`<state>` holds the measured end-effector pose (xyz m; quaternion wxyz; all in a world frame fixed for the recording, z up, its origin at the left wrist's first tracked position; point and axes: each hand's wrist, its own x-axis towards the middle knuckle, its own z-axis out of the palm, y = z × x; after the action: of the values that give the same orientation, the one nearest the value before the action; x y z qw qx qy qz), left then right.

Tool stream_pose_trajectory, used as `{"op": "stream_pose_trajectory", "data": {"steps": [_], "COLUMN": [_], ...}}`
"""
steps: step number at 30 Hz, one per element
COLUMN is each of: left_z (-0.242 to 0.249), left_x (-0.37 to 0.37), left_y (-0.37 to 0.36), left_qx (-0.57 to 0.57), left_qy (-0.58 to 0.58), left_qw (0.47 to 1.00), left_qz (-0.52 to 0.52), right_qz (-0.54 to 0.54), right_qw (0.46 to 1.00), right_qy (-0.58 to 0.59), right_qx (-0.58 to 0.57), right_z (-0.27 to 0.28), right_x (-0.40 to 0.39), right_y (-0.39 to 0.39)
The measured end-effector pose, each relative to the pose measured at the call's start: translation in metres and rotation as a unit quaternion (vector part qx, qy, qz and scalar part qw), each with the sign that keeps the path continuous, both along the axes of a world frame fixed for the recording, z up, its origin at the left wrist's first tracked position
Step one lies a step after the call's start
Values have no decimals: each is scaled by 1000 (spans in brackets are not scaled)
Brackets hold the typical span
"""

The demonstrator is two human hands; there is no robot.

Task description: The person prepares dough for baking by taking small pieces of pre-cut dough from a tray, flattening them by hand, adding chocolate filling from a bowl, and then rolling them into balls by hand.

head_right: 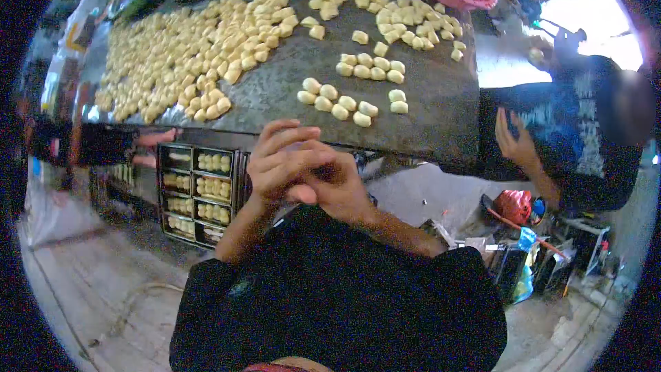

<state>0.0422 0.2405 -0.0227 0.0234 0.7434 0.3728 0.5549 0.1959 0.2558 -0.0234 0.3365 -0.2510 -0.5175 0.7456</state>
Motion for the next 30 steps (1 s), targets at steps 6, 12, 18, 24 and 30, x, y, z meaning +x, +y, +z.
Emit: {"op": "stream_pose_trajectory", "data": {"steps": [6, 12, 18, 24, 30], "left_z": [33, 3, -72, -146, -147], "left_x": [-18, -14, -41, -42, -51], "left_y": [-15, 24, 140, 265, 265], "left_qx": [22, -67, -286, -268, -334], "left_qy": [-74, -323, -165, 78, -134], "left_qw": [978, 914, 940, 906, 895], "left_qz": [-192, -234, 87, 319, 263], "right_qz": [167, 210, -126, -27, 154], "right_qw": [891, 891, 976, 772, 538], "right_qy": [275, 397, -87, -370, -547], "right_qx": [-321, -60, 153, 517, 622], "right_z": [-40, -6, 42, -27, -124], "right_x": [18, -24, -26, -81, -177], "right_y": [-38, 30, 241, 567, 709]}}
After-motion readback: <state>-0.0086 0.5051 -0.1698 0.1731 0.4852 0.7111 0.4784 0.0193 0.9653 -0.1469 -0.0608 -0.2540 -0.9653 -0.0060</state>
